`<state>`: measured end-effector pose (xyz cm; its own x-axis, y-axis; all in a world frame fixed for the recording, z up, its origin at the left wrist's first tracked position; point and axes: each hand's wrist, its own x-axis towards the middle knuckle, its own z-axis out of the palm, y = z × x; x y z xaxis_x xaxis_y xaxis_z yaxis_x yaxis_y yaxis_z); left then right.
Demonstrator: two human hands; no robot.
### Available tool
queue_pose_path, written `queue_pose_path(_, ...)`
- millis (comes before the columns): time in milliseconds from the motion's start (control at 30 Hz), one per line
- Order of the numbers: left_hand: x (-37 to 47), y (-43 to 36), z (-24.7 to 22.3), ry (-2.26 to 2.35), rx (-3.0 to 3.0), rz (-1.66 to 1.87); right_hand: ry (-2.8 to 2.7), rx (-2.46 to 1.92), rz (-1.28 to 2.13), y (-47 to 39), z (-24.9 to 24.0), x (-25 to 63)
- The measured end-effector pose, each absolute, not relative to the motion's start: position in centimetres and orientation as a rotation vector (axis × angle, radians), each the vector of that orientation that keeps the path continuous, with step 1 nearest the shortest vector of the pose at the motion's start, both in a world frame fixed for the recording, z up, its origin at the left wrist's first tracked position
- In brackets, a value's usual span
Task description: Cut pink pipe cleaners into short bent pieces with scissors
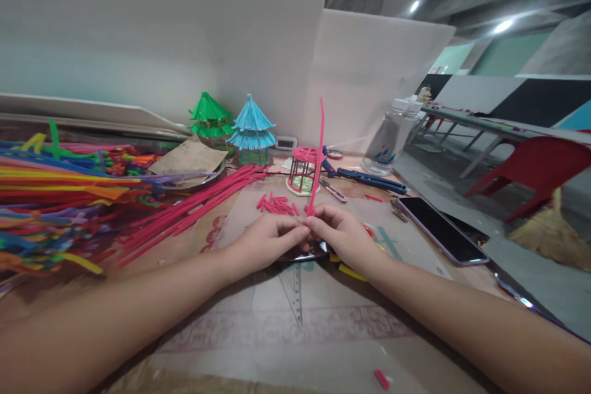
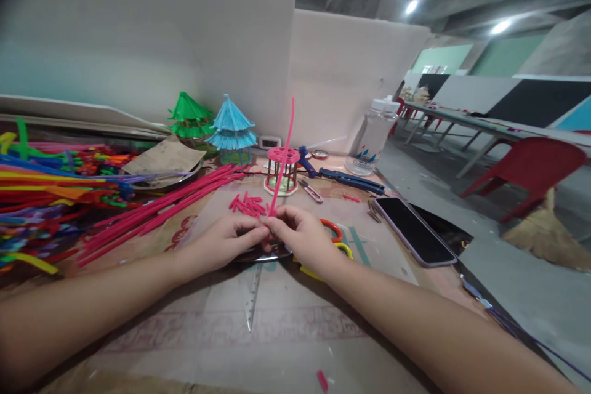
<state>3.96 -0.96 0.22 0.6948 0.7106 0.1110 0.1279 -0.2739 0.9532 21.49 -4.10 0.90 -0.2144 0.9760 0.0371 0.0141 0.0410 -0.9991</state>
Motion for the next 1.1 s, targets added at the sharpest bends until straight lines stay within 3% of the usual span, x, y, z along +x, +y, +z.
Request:
queue_pose_path(367, 3.89, -1.28, 0.66, 0.753, 1.731, 0.641, -1.487, -1.141, 1.147, -4.07, 0.88, 22.06)
queue_pose_path(733, 3.78, -1.12, 0.19, 0.706, 2.028, 0.652, -1.385, -1.113, 1.269, -4.19, 0.97, 21.63)
queue_pose_path(1100, 3.99, -1.1, 0.42, 0.713, 1.838, 0.714, -1.433, -1.214, 1.123, -4.2, 0.94, 21.79)
